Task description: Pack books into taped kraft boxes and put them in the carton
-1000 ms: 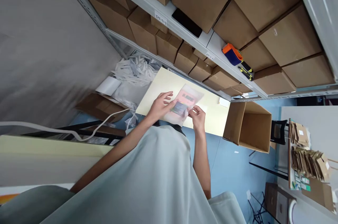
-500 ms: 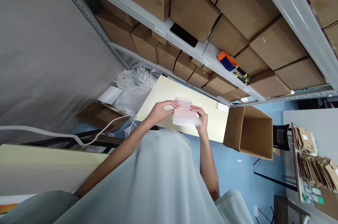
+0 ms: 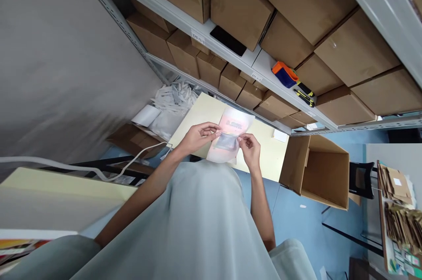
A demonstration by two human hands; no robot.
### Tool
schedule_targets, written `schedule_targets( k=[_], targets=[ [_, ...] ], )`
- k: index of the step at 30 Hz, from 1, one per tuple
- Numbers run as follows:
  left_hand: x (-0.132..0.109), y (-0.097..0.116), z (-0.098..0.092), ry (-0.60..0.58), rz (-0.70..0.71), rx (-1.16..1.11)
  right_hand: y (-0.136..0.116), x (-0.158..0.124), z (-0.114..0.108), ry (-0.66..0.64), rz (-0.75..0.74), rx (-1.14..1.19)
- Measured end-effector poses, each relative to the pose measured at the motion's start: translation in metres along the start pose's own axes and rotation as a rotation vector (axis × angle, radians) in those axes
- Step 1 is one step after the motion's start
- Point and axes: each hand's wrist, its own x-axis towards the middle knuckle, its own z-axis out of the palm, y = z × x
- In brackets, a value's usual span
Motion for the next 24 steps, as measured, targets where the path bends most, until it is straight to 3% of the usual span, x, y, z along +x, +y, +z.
schedule_targets(
  k=[6,14,17,24],
  targets=[
    [0.002,0.004,0.001,-0.057,-0.129,-0.08,-0.007,0.004,-0.015,-0.152,0.164,0.048],
    [0.011,-0.003,0.009,-0.064,-0.368,0.104,0.022,0.009,-0.002,-0.166,0.459,0.155],
    [0.012,-0.009,0.007,-0.083,-0.355,0.097,0.025,0.008,-0.001,-0.147,0.463,0.165],
    [0.007,-0.028,-0.001,-0.102,-0.176,-0.005,0.03,0.006,-0.005,-0.145,0.401,0.06]
  ],
)
